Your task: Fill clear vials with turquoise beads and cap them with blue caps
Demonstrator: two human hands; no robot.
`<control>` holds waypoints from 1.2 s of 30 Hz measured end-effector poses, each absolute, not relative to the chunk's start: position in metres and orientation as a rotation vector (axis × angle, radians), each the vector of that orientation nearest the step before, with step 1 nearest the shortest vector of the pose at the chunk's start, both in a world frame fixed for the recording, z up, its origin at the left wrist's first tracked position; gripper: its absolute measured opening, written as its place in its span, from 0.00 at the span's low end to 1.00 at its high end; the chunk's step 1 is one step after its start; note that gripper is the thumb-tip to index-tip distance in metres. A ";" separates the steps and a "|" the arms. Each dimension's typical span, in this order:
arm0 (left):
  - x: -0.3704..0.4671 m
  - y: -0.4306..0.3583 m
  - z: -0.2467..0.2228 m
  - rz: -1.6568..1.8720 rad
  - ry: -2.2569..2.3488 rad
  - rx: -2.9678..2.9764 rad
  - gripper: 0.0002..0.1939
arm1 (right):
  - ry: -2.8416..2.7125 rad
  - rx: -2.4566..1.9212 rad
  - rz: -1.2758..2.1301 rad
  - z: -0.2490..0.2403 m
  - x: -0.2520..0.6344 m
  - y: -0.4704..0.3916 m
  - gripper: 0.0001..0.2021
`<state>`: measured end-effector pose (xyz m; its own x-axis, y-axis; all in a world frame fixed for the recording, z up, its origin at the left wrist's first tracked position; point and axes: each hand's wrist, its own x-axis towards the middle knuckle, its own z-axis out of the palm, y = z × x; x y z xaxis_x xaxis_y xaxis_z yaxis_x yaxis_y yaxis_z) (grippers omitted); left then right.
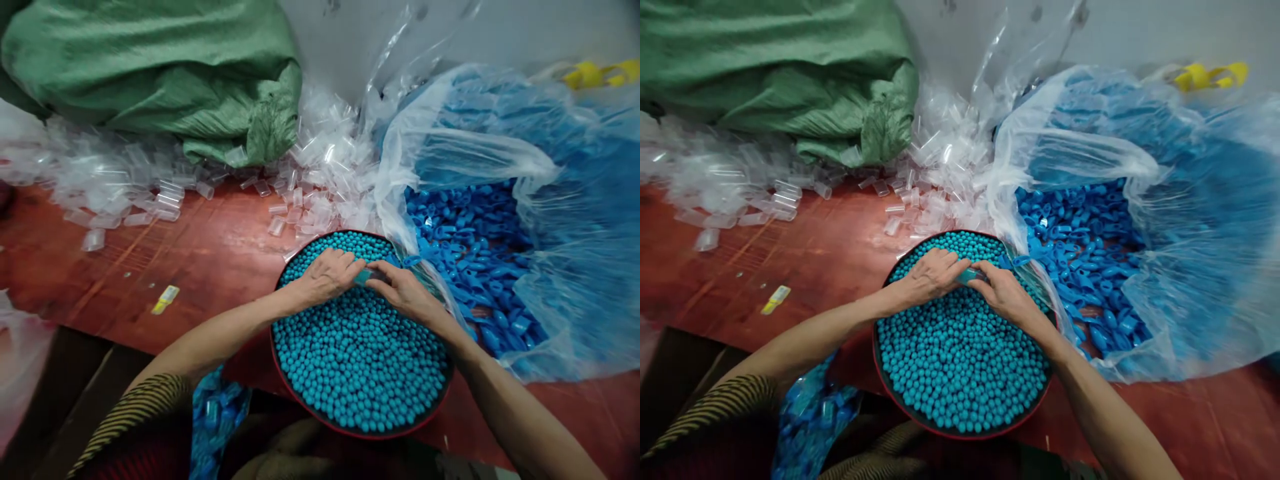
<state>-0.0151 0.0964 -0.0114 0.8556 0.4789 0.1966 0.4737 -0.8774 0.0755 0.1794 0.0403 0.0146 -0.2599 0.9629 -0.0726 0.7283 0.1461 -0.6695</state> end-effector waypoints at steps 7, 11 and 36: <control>-0.035 0.084 -0.022 0.286 0.896 2.604 0.25 | -2.190 -1.664 0.773 -0.003 0.205 0.014 0.16; -0.022 0.070 -0.020 0.333 0.951 2.544 0.36 | -2.137 -1.733 0.581 -0.001 0.177 0.011 0.18; -0.055 0.172 -0.017 0.448 1.918 1.895 0.25 | -2.100 -1.783 0.381 0.015 0.122 0.125 0.14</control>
<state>-0.0548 0.1720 -0.0172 0.0037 0.9982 -0.0605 0.8679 0.0269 0.4960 0.1217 0.1253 0.0151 -0.1405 0.9854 0.0962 0.8887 0.1683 -0.4265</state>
